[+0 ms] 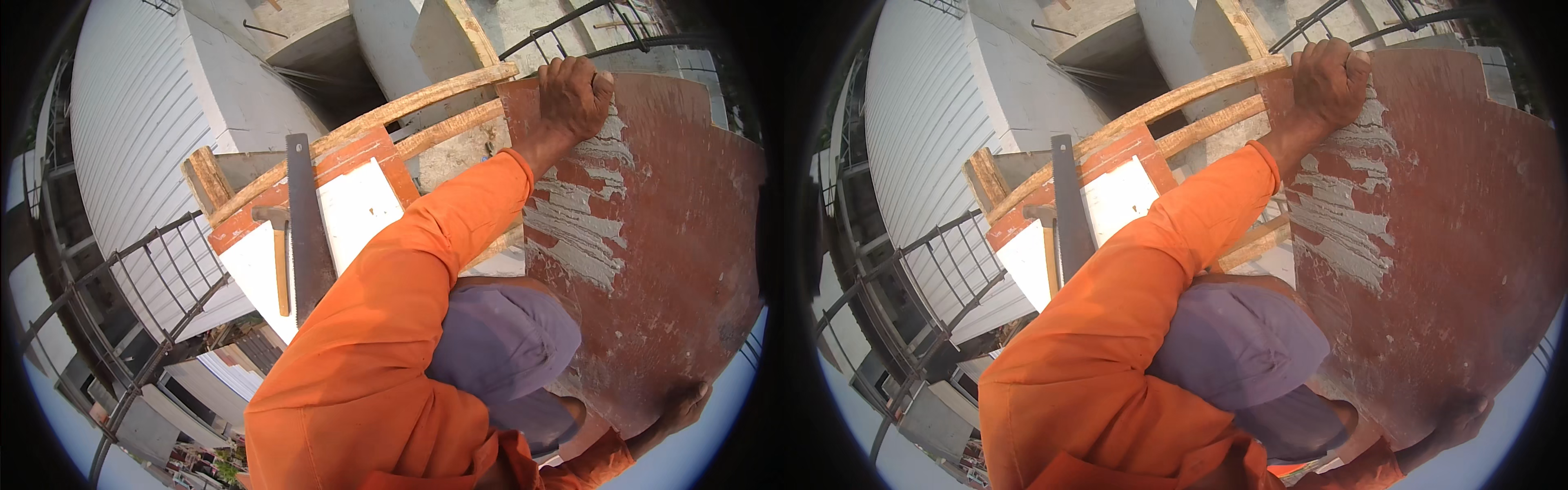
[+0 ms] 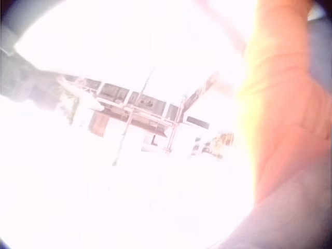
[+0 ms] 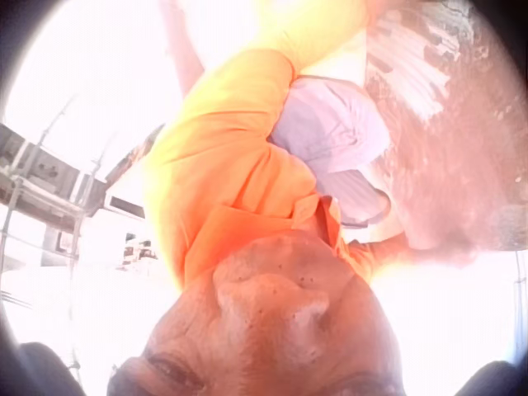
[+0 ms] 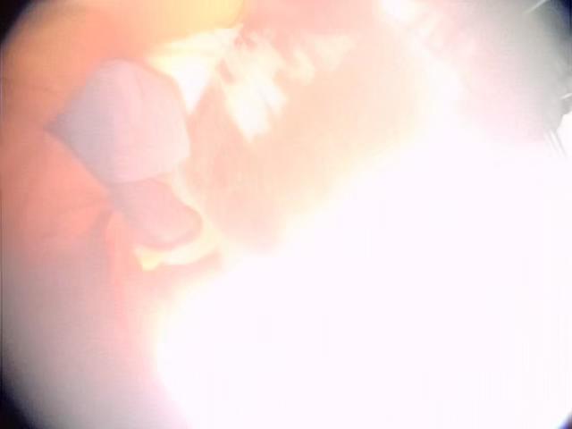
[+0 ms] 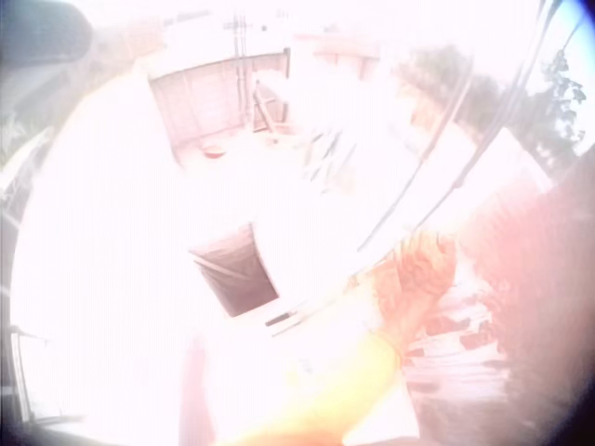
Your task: The person saws a wooden board with a hand saw while squatting on a framing structure and then repositions the board by hand.
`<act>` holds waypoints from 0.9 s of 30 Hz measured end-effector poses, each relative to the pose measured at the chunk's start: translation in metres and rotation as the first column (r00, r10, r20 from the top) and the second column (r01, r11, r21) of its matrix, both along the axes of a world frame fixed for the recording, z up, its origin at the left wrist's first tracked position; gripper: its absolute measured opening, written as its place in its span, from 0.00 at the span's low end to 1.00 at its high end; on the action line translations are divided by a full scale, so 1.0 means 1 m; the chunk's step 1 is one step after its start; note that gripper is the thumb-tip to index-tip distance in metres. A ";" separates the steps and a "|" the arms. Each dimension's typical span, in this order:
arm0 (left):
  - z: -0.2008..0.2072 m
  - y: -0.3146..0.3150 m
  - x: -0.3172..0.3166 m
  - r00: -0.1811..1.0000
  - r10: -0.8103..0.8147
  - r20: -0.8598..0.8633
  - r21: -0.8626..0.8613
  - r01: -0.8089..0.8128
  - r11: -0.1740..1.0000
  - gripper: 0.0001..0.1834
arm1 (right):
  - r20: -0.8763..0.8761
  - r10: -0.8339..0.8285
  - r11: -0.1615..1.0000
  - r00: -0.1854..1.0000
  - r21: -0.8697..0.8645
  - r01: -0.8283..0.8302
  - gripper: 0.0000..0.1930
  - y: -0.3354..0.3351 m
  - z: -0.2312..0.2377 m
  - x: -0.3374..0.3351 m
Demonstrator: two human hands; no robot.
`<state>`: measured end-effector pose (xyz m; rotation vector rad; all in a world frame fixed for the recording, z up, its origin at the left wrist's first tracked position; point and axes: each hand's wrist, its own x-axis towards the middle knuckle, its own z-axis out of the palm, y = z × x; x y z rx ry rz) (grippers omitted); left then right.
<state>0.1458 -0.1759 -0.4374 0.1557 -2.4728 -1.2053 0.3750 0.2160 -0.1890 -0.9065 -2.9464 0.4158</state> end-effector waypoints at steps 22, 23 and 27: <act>0.000 -0.007 0.016 1.000 -0.015 -0.008 0.222 0.016 0.975 0.14 | -0.038 0.052 0.991 0.998 0.122 -0.047 0.28 -0.066 0.041 0.049; -0.002 -0.007 0.017 1.000 -0.024 -0.001 0.257 0.024 0.966 0.14 | -0.063 0.077 0.988 0.995 0.141 -0.068 0.28 -0.078 0.043 0.054; -0.021 -0.015 0.017 0.999 -0.043 -0.027 0.299 0.050 0.953 0.15 | -0.131 0.148 0.973 0.980 0.195 -0.121 0.22 -0.113 0.033 0.071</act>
